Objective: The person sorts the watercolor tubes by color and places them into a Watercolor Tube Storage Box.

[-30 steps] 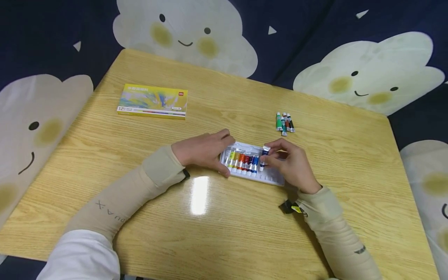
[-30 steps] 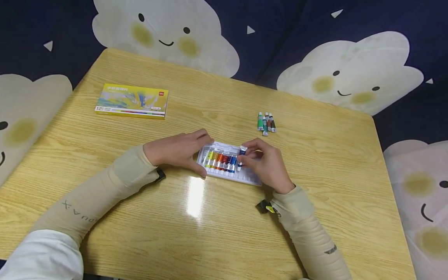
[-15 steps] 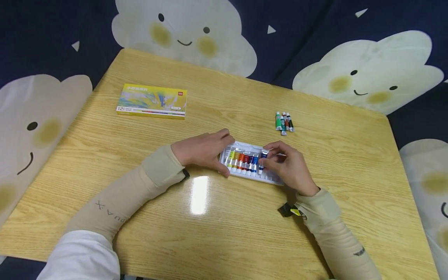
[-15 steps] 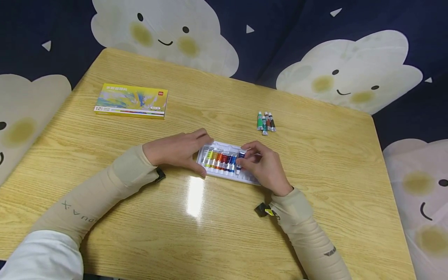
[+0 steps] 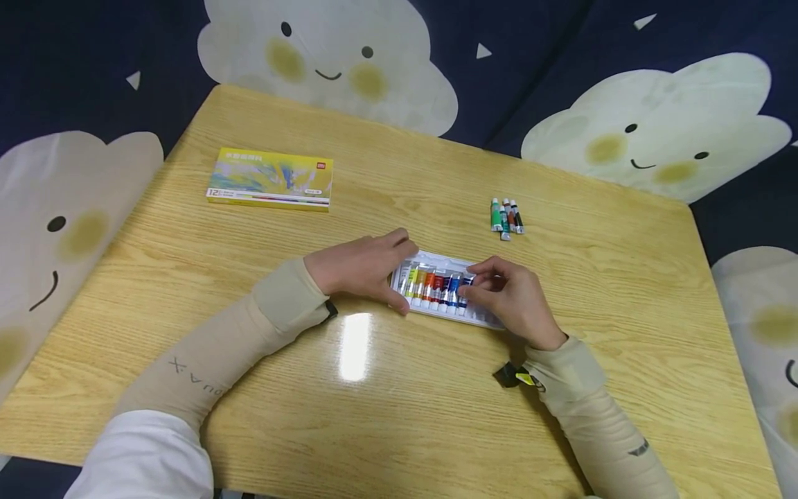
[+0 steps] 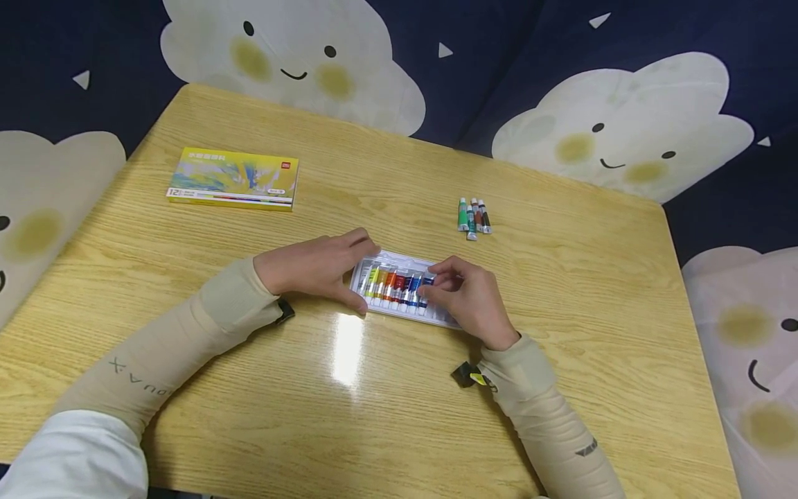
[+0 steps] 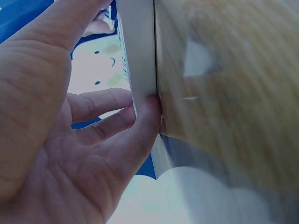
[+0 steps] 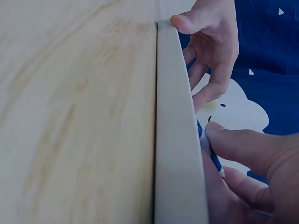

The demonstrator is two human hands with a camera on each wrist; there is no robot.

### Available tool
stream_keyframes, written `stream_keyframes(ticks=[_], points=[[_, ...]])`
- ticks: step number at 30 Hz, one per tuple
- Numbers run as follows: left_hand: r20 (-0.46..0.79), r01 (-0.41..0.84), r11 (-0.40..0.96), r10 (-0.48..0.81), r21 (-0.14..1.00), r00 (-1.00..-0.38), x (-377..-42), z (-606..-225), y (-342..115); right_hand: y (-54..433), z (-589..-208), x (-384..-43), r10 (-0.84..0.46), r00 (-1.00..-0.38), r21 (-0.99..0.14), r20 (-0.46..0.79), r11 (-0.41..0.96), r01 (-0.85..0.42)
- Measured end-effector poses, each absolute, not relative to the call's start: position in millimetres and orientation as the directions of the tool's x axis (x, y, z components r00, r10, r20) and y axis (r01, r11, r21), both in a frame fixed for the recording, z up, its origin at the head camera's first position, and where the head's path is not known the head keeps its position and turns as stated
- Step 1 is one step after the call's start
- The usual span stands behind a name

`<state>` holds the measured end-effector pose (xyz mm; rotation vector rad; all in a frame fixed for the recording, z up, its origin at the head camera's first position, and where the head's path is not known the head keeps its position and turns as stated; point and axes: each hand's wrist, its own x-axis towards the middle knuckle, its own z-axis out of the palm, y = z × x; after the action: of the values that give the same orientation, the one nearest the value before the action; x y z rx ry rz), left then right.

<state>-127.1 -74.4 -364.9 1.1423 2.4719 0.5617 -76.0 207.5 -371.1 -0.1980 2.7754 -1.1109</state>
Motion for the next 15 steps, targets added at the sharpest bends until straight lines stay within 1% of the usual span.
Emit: stream_keyframes(ticks=[9,15], points=[[-0.158,0.635,0.598,0.777,0.489,-0.610,-126.9,-364.4,-74.4,205.0,-369.8,-75.7,-0.164,-0.979,-0.664,-0.121,0.746,-0.043],[-0.157,0.631,0.598,0.776,0.494,-0.611,-126.7,-364.6,-74.2,204.7,-369.0,-74.9,-0.177,-0.977,-0.652,-0.123,0.756,-0.055]])
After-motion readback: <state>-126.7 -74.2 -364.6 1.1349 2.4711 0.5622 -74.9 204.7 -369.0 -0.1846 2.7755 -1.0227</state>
